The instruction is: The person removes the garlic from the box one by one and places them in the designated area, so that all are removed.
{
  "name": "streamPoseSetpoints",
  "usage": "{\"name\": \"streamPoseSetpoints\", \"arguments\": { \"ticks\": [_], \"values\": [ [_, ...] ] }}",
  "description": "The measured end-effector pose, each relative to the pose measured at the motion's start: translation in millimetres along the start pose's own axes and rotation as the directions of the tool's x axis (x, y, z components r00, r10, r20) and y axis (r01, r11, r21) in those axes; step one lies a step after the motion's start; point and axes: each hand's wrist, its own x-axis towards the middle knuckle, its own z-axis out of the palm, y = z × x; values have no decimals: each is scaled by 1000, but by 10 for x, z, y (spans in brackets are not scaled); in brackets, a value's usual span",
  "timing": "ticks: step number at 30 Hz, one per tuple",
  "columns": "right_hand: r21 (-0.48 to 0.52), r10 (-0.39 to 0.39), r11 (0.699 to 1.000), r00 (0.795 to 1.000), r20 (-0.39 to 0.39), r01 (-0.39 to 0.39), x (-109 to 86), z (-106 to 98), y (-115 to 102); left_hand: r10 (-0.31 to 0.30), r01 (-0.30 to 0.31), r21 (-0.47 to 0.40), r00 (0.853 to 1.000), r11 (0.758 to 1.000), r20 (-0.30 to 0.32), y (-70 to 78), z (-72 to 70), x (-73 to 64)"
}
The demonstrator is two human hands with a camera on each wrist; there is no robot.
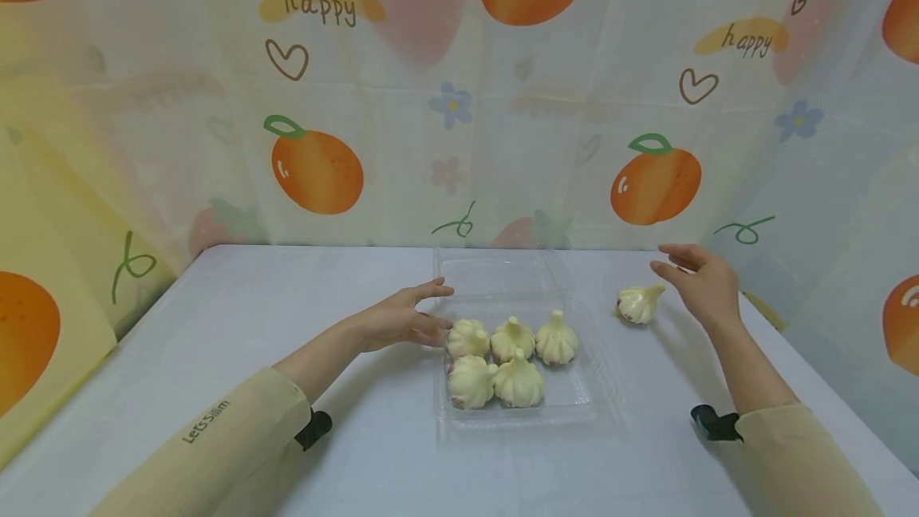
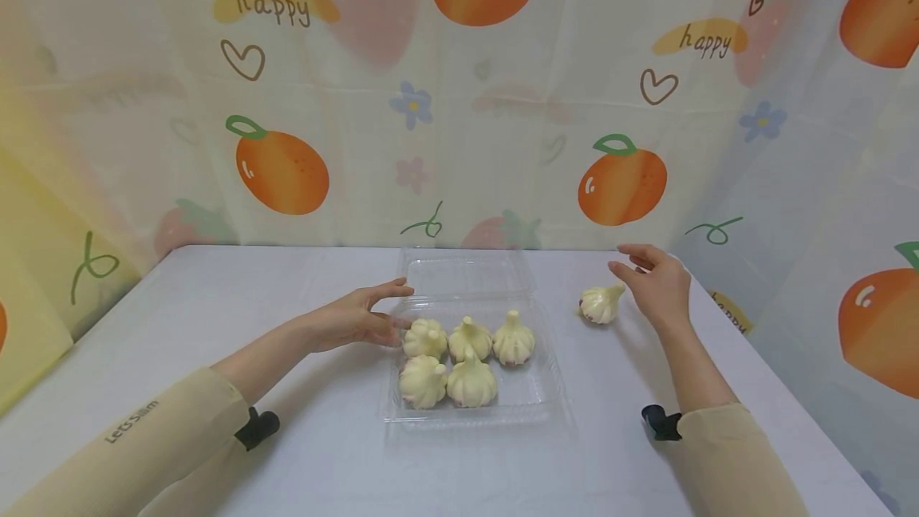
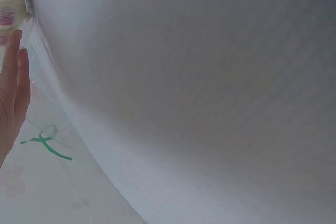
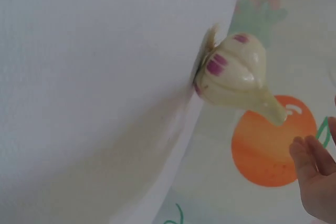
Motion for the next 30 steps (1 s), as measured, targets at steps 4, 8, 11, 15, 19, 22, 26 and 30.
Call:
{"name": "streamPoseSetpoints", "arguments": {
  "ticks": [4, 8, 11, 15, 19, 22, 26, 30],
  "values": [
    [56, -17, 998, 999, -31, 19, -38, 32, -107, 3, -3, 6, 1000, 1000, 5, 0, -1, -2],
    [98, -78, 992, 996, -41, 82, -80, 69, -220, 6, -6, 10, 1000, 1000, 10, -12, -5, 1],
    [119, -119, 986, 993, -25, 121, -116, 89, -296, 10, -10, 11, 1000, 1000, 10, -21, -6, 6],
    [145, -151, 978, 988, 12, 147, -155, 123, -380, 9, -9, 11, 1000, 1000, 7, -16, -1, 3],
    [165, -172, 973, 984, 49, 162, -186, 163, -464, 4, -4, 6, 1000, 1000, 4, -5, 1, -5],
    [184, -177, 970, 980, 91, 158, -211, 185, -517, 3, -3, 5, 1000, 1000, 4, -11, -3, 2],
    [214, -176, 966, 973, 151, 142, -247, 203, -579, 1, -1, 7, 1000, 1000, 5, -29, -13, 15],
    [260, -186, 956, 965, 186, 134, -296, 225, -648, 1, -1, 4, 1000, 1000, 4, -34, -18, 20]
  ]
}}
